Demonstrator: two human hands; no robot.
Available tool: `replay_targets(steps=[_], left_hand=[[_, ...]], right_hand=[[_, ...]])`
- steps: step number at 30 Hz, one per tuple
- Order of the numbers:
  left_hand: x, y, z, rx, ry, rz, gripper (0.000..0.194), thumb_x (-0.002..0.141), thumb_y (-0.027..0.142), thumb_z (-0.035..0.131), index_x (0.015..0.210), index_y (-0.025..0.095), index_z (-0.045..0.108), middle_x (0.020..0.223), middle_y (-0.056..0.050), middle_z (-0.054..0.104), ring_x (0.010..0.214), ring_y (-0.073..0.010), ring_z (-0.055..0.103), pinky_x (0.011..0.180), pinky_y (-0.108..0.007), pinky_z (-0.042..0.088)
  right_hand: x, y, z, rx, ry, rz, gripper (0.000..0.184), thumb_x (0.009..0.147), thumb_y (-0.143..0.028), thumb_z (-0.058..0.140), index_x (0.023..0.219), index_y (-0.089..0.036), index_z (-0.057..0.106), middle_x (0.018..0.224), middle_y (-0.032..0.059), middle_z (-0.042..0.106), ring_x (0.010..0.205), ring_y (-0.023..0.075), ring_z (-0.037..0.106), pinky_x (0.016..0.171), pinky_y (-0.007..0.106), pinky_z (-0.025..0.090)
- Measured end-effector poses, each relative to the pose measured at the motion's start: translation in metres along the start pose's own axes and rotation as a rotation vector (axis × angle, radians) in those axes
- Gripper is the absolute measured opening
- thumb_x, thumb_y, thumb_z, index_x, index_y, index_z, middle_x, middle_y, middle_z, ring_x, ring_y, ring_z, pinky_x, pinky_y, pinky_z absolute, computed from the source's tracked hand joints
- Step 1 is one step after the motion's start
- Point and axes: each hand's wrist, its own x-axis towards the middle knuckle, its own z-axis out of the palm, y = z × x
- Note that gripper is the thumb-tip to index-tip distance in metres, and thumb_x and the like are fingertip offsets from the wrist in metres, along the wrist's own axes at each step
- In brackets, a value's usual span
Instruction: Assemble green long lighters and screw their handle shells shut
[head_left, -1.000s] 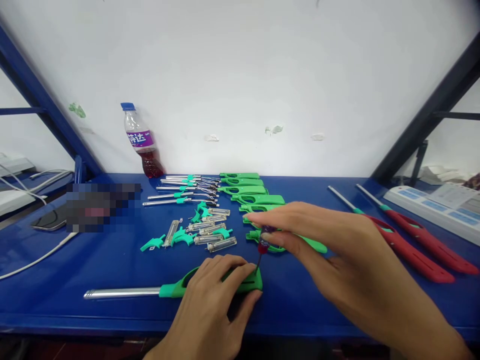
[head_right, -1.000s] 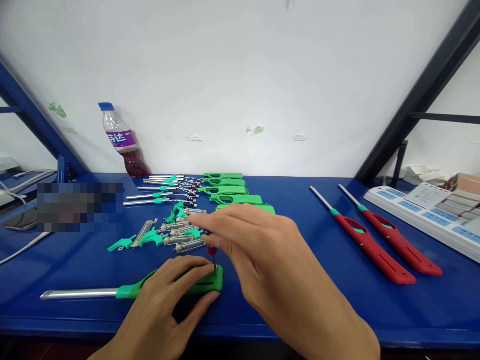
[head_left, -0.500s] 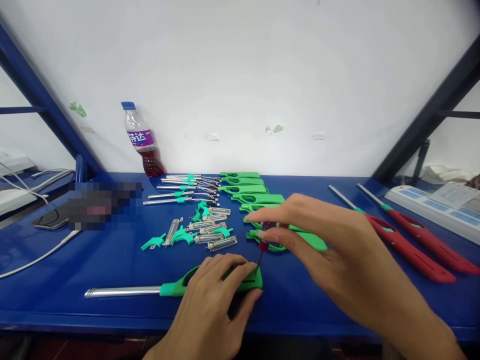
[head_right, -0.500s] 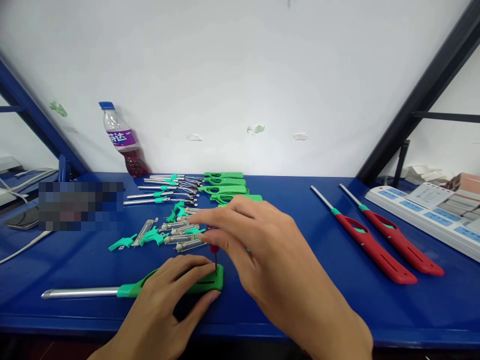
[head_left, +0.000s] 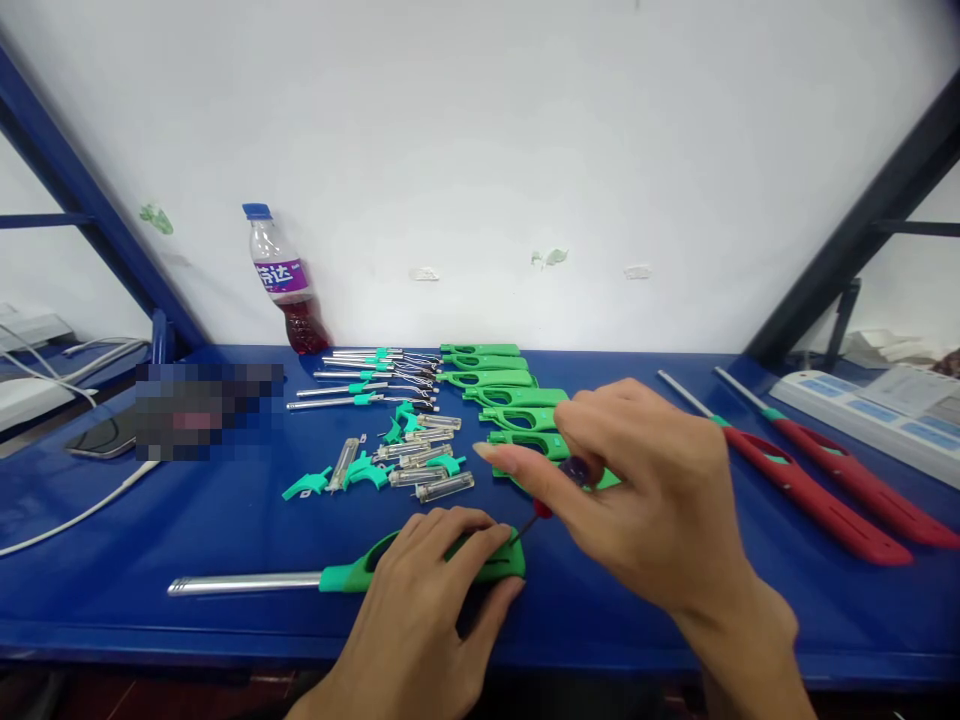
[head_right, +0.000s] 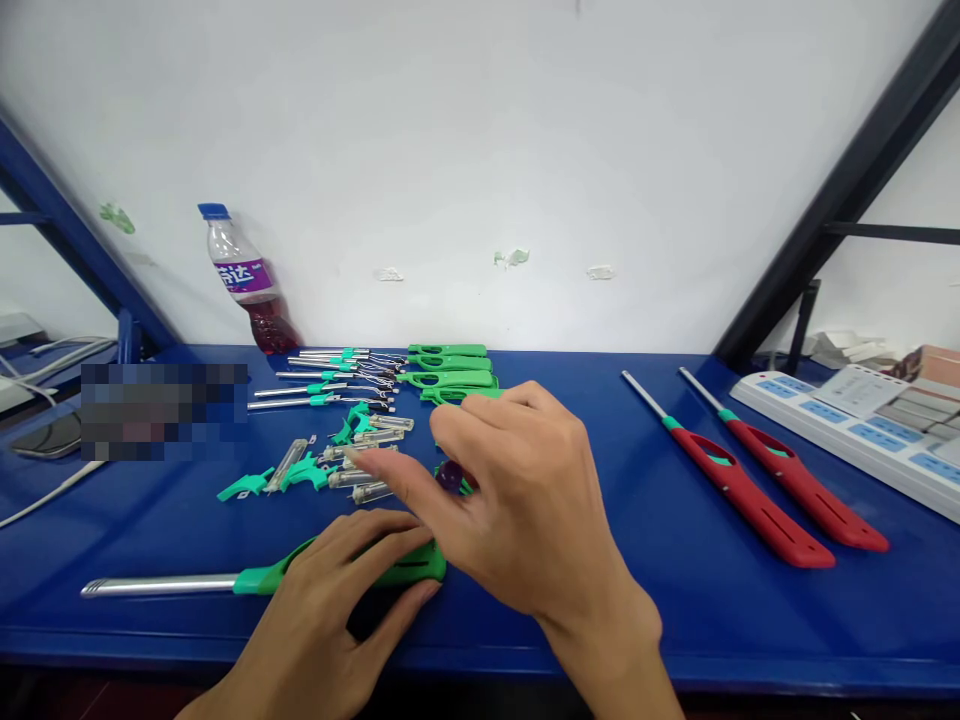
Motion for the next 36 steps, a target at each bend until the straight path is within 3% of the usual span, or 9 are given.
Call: replay_targets(steps=[8,12,17,25,31,36], left_hand=[[0.001,0.001,0.000,-0.022,-0.023,-0.013,0.030,0.098,0.016,0.067,0.127,0.027,0.065,0.114,-0.006,0.075,0.097,-0.0294,0.073,0.085,-0.049,0.061],[0.004,0.002,-0.002,-0.036,-0.053,-0.034,0.027,0.102,0.017,0.062,0.127,0.028,0.064,0.114,-0.005,0.074,0.098,-0.0286,0.073,0.085,-0.047,0.059],[0.007,0.002,-0.003,-0.055,-0.059,-0.030,0.016,0.105,0.016,0.056,0.112,0.027,0.066,0.110,-0.005,0.074,0.091,-0.0271,0.072,0.084,-0.044,0.059],[0.009,0.005,-0.008,-0.034,-0.030,-0.017,0.017,0.106,0.017,0.053,0.104,0.027,0.067,0.100,-0.002,0.074,0.084,-0.0250,0.073,0.079,-0.042,0.061],[0.013,0.006,-0.016,-0.075,-0.045,0.008,0.019,0.109,0.019,0.051,0.102,0.027,0.067,0.095,0.001,0.077,0.083,-0.0217,0.075,0.075,-0.035,0.061],[0.014,0.005,-0.015,-0.081,-0.029,0.006,0.022,0.108,0.017,0.050,0.099,0.027,0.067,0.094,0.000,0.077,0.083,-0.0216,0.076,0.079,-0.036,0.060]], right_hand=[[-0.001,-0.006,0.014,-0.069,0.098,-0.051,0.061,0.110,-0.037,0.061,0.056,-0.021,0.037,0.057,-0.0083,0.026,0.058,0.0114,0.020,0.062,0.032,0.032],[0.000,-0.009,0.011,-0.037,0.073,-0.028,0.061,0.108,-0.036,0.062,0.055,-0.022,0.035,0.055,-0.0079,0.026,0.057,0.0119,0.019,0.062,0.032,0.032],[0.002,-0.013,0.009,-0.029,0.050,-0.031,0.062,0.111,-0.034,0.057,0.053,-0.022,0.037,0.050,-0.0071,0.031,0.054,0.0117,0.022,0.059,0.033,0.031],[-0.001,-0.014,0.008,0.075,0.003,-0.044,0.057,0.108,-0.027,0.059,0.052,-0.021,0.045,0.049,-0.0072,0.038,0.051,0.0105,0.026,0.060,0.034,0.036],[0.002,-0.017,0.006,0.129,-0.034,-0.071,0.059,0.108,-0.025,0.055,0.051,-0.021,0.043,0.050,-0.0065,0.035,0.051,0.0107,0.027,0.057,0.034,0.031],[0.002,-0.015,-0.001,0.057,-0.021,-0.058,0.058,0.105,-0.031,0.062,0.051,-0.020,0.046,0.049,-0.0054,0.036,0.050,0.0106,0.026,0.052,0.034,0.024]])
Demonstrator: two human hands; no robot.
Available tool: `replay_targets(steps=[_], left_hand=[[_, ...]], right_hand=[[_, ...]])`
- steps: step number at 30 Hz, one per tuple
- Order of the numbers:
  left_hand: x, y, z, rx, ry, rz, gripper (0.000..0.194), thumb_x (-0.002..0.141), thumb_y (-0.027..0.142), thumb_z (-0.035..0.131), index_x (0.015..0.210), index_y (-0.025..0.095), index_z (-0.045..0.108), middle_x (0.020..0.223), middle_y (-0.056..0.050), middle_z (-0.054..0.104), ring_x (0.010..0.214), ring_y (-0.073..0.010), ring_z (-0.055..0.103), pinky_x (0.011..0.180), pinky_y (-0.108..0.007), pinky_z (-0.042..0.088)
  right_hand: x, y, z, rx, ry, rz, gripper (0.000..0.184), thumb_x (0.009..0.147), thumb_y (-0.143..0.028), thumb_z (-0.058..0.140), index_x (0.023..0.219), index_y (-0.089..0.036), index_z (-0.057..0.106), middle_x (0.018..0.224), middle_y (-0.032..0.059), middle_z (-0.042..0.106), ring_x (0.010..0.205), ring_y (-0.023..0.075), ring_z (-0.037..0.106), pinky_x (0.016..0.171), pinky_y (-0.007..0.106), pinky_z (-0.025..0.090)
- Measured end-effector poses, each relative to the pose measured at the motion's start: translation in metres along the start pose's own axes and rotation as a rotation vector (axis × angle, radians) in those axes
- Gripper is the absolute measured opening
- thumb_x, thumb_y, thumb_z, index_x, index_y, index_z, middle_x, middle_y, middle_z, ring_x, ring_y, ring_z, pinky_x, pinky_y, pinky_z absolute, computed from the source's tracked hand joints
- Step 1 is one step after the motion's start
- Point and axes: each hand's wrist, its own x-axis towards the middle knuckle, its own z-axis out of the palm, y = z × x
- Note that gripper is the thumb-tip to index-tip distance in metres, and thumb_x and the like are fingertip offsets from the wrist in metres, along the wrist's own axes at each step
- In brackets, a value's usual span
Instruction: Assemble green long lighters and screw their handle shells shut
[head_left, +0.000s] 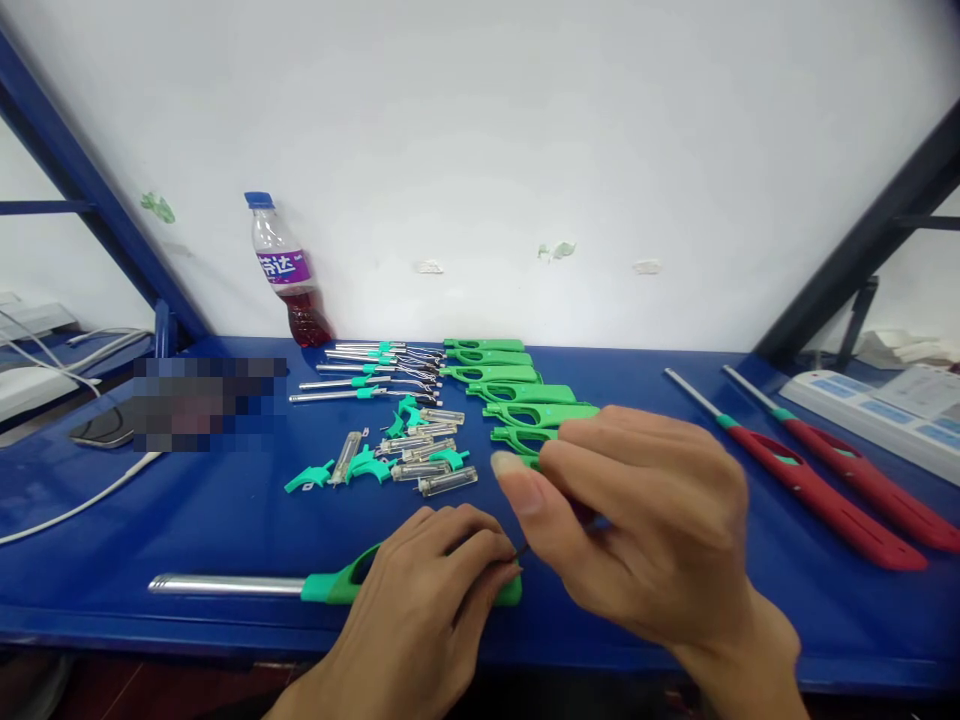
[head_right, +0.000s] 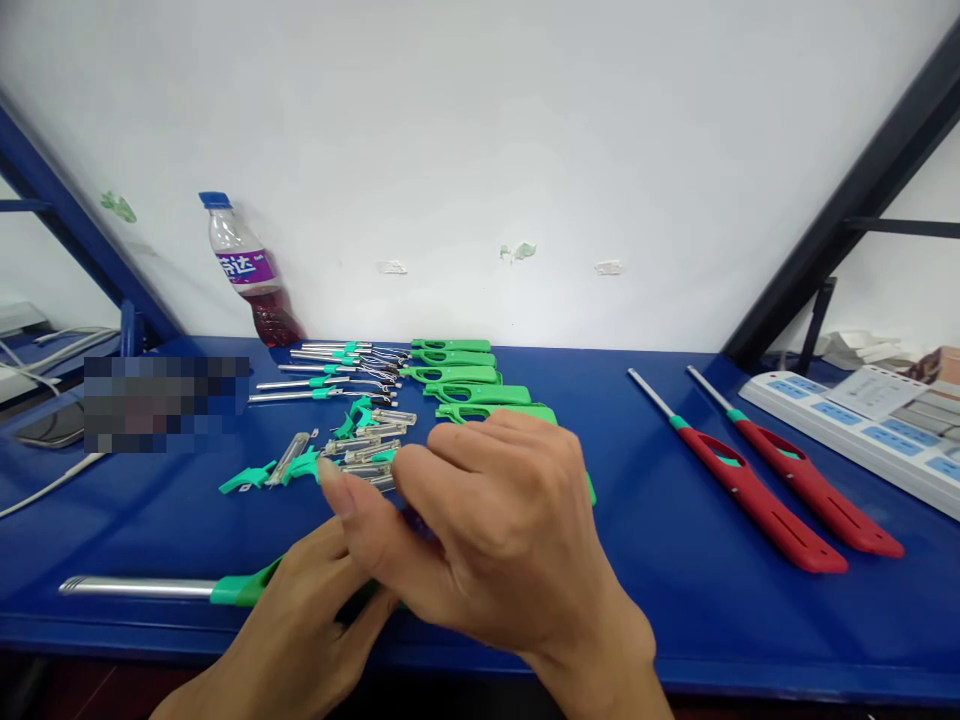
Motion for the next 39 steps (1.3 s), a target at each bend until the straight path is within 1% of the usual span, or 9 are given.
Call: replay_targets(steps=[2,7,11,19,24,26,31,35,39], left_hand=[[-0.002,0.000,0.001,0.003,-0.002,-0.007,0.022,0.108,0.016,0.050,0.099,0.027,0.067,0.094,0.000,0.077,0.083,-0.0219,0.076,0.079,-0.037,0.059],[-0.003,-0.002,0.003,-0.034,-0.038,-0.009,0.020,0.105,0.012,0.053,0.105,0.026,0.068,0.102,-0.002,0.077,0.092,-0.0225,0.076,0.088,-0.038,0.060],[-0.001,-0.003,0.002,-0.087,-0.031,-0.030,0.019,0.104,0.012,0.058,0.106,0.027,0.070,0.101,0.001,0.077,0.092,-0.0204,0.075,0.089,-0.035,0.060],[-0.001,-0.006,-0.005,-0.133,-0.030,-0.093,0.015,0.108,0.029,0.057,0.101,0.029,0.071,0.094,0.002,0.078,0.086,-0.0200,0.075,0.075,-0.029,0.060],[0.003,-0.006,-0.005,-0.192,-0.079,-0.111,0.019,0.107,0.021,0.057,0.095,0.027,0.070,0.091,0.003,0.076,0.082,-0.0170,0.072,0.075,-0.027,0.057],[0.004,-0.006,-0.005,-0.249,-0.122,-0.134,0.020,0.107,0.018,0.057,0.094,0.027,0.070,0.091,0.003,0.074,0.083,-0.0156,0.071,0.076,-0.026,0.055],[0.000,-0.010,-0.003,-0.283,-0.136,-0.135,0.021,0.108,0.015,0.055,0.101,0.028,0.071,0.097,0.004,0.073,0.088,-0.0145,0.069,0.081,-0.026,0.052],[0.000,-0.010,-0.002,-0.258,-0.105,-0.111,0.022,0.108,0.014,0.055,0.104,0.029,0.071,0.095,0.004,0.072,0.084,-0.0140,0.069,0.077,-0.026,0.051],[0.003,-0.009,-0.003,-0.279,-0.123,-0.107,0.025,0.108,0.013,0.055,0.103,0.029,0.073,0.098,0.004,0.073,0.088,-0.0146,0.069,0.079,-0.026,0.052]], right_hand=[[-0.002,0.001,-0.006,0.060,-0.022,0.063,0.052,0.103,-0.037,0.066,0.055,-0.020,0.056,0.050,-0.0052,0.042,0.048,0.0098,0.032,0.050,0.032,0.027],[-0.005,0.002,-0.023,0.403,-0.203,0.303,0.014,0.102,-0.032,0.070,0.108,-0.030,0.082,0.063,-0.0072,0.066,0.053,0.0103,0.058,0.056,0.024,0.046],[-0.002,0.005,-0.026,0.555,-0.287,0.347,0.017,0.099,-0.023,0.075,0.083,-0.026,0.081,0.074,-0.0054,0.078,0.061,0.0096,0.068,0.058,0.019,0.050],[0.001,0.006,-0.012,0.583,-0.259,0.468,0.040,0.083,-0.041,0.092,0.068,-0.020,0.062,0.052,-0.0093,0.054,0.046,0.0064,0.045,0.043,0.020,0.035],[-0.003,0.009,-0.023,0.807,-0.443,0.484,0.011,0.104,-0.032,0.068,0.103,-0.024,0.076,0.064,-0.0063,0.068,0.050,0.0082,0.062,0.049,0.016,0.050],[-0.005,0.012,-0.026,0.885,-0.506,0.490,0.019,0.109,-0.027,0.059,0.116,-0.027,0.076,0.068,-0.0058,0.071,0.048,0.0078,0.063,0.047,0.016,0.052],[-0.008,0.015,-0.022,0.798,-0.478,0.512,0.005,0.104,-0.029,0.070,0.101,-0.026,0.073,0.059,-0.0096,0.063,0.047,0.0071,0.059,0.045,0.016,0.046],[-0.005,0.012,-0.023,0.619,-0.411,0.518,0.027,0.091,-0.028,0.084,0.082,-0.024,0.059,0.061,-0.0108,0.059,0.053,0.0071,0.054,0.049,0.018,0.042],[-0.004,0.013,-0.030,0.723,-0.440,0.488,0.004,0.101,-0.029,0.074,0.103,-0.028,0.070,0.067,-0.0094,0.064,0.057,0.0075,0.061,0.051,0.017,0.047]])
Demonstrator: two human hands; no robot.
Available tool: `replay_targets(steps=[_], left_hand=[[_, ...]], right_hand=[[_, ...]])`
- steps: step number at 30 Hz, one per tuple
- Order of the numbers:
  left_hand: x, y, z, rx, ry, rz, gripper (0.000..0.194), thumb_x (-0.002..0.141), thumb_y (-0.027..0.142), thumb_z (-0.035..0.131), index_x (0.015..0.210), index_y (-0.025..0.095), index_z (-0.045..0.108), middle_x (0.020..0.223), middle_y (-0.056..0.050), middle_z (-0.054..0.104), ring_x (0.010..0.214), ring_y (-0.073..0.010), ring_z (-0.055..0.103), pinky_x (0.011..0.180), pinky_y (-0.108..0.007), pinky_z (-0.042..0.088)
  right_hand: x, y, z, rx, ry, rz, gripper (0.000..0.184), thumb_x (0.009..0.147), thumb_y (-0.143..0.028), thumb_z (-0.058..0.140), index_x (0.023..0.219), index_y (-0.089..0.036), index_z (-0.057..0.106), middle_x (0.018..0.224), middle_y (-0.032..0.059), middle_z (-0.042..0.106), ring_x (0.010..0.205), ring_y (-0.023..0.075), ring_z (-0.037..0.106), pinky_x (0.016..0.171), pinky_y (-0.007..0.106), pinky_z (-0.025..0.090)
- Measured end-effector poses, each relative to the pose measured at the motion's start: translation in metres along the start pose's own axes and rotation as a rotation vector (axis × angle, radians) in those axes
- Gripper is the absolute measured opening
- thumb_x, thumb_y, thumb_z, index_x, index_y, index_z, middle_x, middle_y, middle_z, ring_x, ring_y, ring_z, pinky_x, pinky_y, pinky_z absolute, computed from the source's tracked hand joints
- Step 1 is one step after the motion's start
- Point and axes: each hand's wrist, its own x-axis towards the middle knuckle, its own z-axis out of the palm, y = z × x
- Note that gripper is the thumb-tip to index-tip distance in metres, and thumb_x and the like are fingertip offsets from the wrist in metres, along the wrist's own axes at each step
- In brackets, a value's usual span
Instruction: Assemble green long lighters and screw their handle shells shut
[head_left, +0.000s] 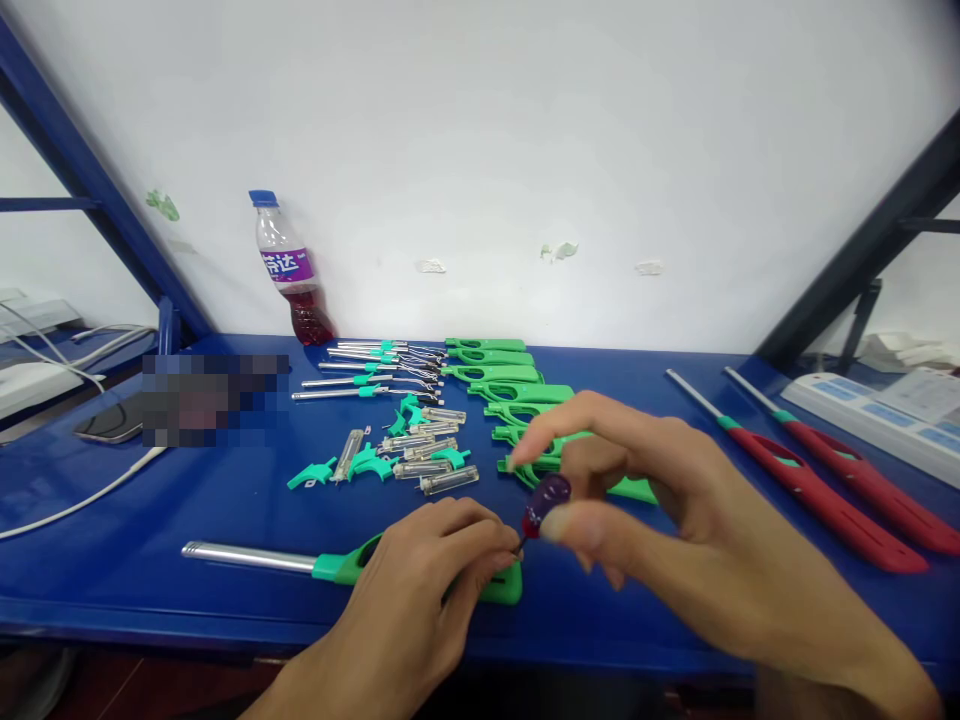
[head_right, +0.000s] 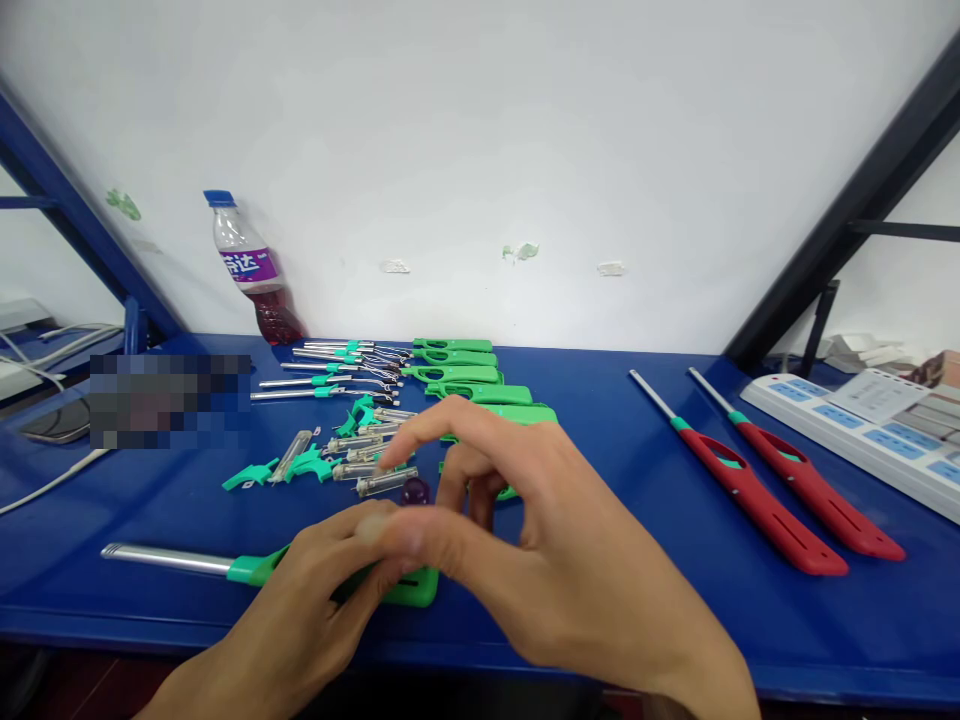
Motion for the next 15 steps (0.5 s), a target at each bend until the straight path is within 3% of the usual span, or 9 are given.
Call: replay_targets(steps=[3,8,12,15], left_hand=[[-0.0006,-0.0008,0.0009,-0.024,-0.005,0.001,0.024,0.108,0.013,0.057,0.104,0.029,0.075,0.104,0.004,0.074,0.094,-0.0145,0.070,0.085,-0.026,0.052],[-0.0037,-0.0062,0.0042,-0.032,0.034,0.039,0.021,0.108,0.013,0.059,0.106,0.029,0.074,0.102,0.005,0.074,0.089,-0.0117,0.070,0.080,-0.021,0.051],[-0.0015,-0.0076,0.0042,-0.031,0.019,0.043,0.022,0.109,0.014,0.058,0.108,0.030,0.074,0.106,0.004,0.075,0.094,-0.0124,0.070,0.084,-0.021,0.052],[-0.0006,-0.0081,0.0041,-0.025,0.026,0.045,0.021,0.109,0.015,0.059,0.104,0.029,0.074,0.104,0.005,0.075,0.093,-0.0120,0.071,0.084,-0.021,0.052]], right_hand=[[-0.0001,0.0016,-0.0022,0.063,-0.009,-0.009,0.013,0.108,-0.031,0.063,0.102,-0.028,0.074,0.064,-0.0086,0.064,0.049,0.0061,0.059,0.046,0.016,0.045],[0.0002,0.0031,-0.0011,-0.093,0.135,0.014,0.023,0.091,-0.027,0.086,0.081,-0.026,0.065,0.058,-0.0110,0.057,0.051,0.0064,0.052,0.049,0.017,0.041],[-0.0016,0.0001,-0.0038,0.024,-0.014,0.052,0.006,0.104,-0.034,0.071,0.100,-0.030,0.073,0.060,-0.0109,0.063,0.049,0.0057,0.055,0.049,0.017,0.042],[-0.0001,0.0000,-0.0035,0.042,-0.013,0.067,0.018,0.107,-0.039,0.065,0.096,-0.029,0.076,0.054,-0.0106,0.057,0.044,0.0054,0.048,0.044,0.018,0.037]])
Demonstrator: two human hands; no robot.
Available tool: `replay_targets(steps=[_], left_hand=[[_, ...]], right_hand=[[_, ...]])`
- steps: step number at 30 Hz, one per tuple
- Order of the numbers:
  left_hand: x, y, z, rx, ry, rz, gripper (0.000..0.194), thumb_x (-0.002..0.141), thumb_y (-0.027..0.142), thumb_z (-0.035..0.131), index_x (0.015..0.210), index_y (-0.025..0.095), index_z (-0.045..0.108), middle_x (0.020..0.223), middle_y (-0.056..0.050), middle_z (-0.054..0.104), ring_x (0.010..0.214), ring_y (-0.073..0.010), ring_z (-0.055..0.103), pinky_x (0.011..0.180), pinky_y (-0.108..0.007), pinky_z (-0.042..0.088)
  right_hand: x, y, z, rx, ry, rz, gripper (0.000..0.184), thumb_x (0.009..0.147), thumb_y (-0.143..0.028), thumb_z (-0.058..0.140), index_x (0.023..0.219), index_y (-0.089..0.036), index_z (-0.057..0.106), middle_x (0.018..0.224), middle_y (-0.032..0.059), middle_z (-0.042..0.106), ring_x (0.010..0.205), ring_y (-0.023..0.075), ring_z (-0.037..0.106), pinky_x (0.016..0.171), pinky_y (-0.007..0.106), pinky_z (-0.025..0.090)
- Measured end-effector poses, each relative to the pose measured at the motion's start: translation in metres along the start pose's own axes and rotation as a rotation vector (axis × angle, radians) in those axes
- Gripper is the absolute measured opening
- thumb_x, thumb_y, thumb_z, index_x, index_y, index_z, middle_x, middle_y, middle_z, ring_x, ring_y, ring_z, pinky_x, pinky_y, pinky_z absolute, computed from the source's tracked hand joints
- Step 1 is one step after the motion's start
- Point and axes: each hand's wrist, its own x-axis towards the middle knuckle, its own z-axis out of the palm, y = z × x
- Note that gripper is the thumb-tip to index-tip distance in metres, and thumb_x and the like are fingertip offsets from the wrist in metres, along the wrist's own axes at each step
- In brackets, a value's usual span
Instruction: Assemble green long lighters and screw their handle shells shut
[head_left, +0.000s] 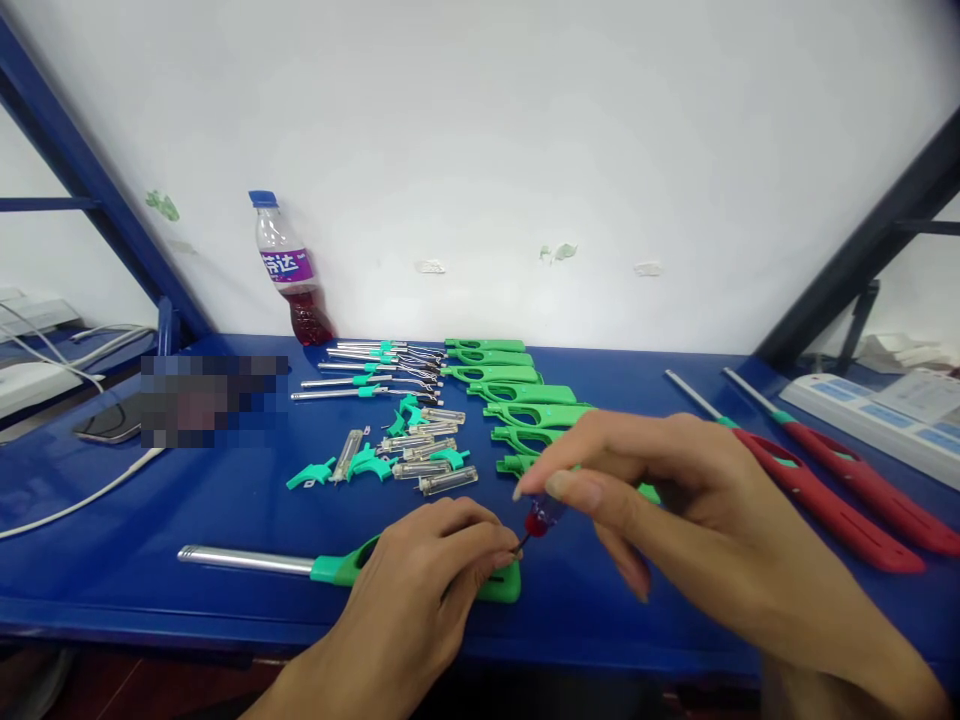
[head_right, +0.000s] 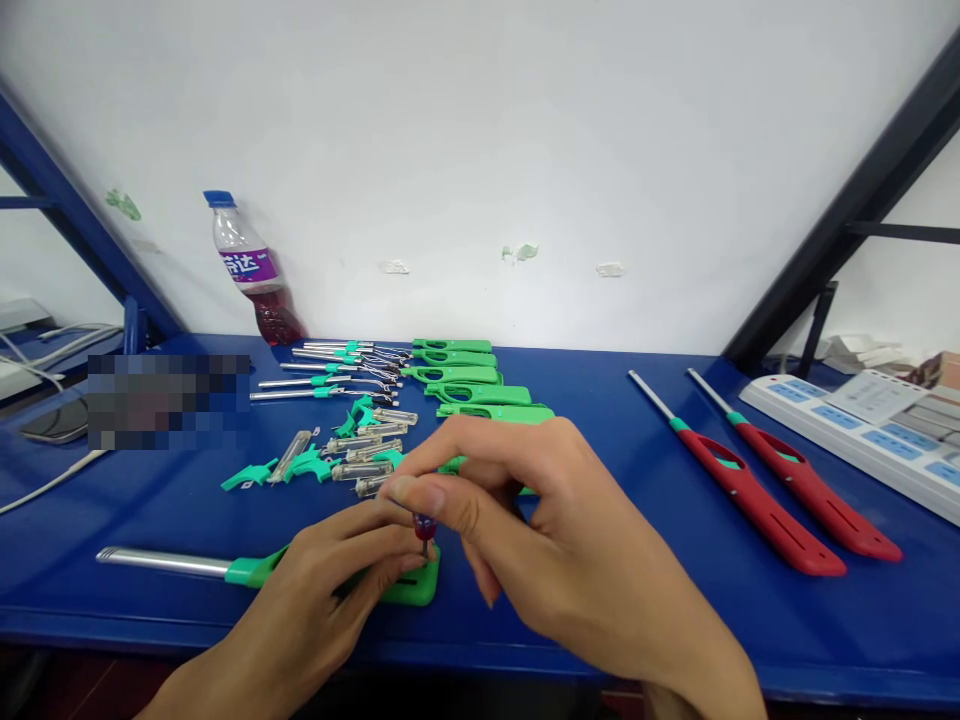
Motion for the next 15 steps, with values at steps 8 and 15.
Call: replay_targets(steps=[8,15], left_hand=[[-0.0034,-0.0005,0.0007,0.009,-0.005,-0.007,0.022,0.110,0.016,0.056,0.106,0.029,0.074,0.103,0.004,0.074,0.091,-0.0116,0.069,0.081,-0.020,0.052],[-0.0003,0.0020,-0.0003,0.017,0.007,0.021,0.021,0.110,0.016,0.057,0.103,0.028,0.073,0.103,0.005,0.074,0.089,-0.0107,0.070,0.080,-0.018,0.051]], right_hand=[[0.0020,0.0025,0.0031,-0.058,0.043,-0.058,0.005,0.101,-0.035,0.075,0.100,-0.030,0.074,0.058,-0.0108,0.062,0.053,0.0087,0.054,0.052,0.021,0.041],[0.0029,0.0020,0.0012,0.039,-0.029,-0.024,0.024,0.111,-0.036,0.060,0.095,-0.027,0.077,0.056,-0.0097,0.063,0.051,0.0065,0.060,0.059,0.019,0.048]])
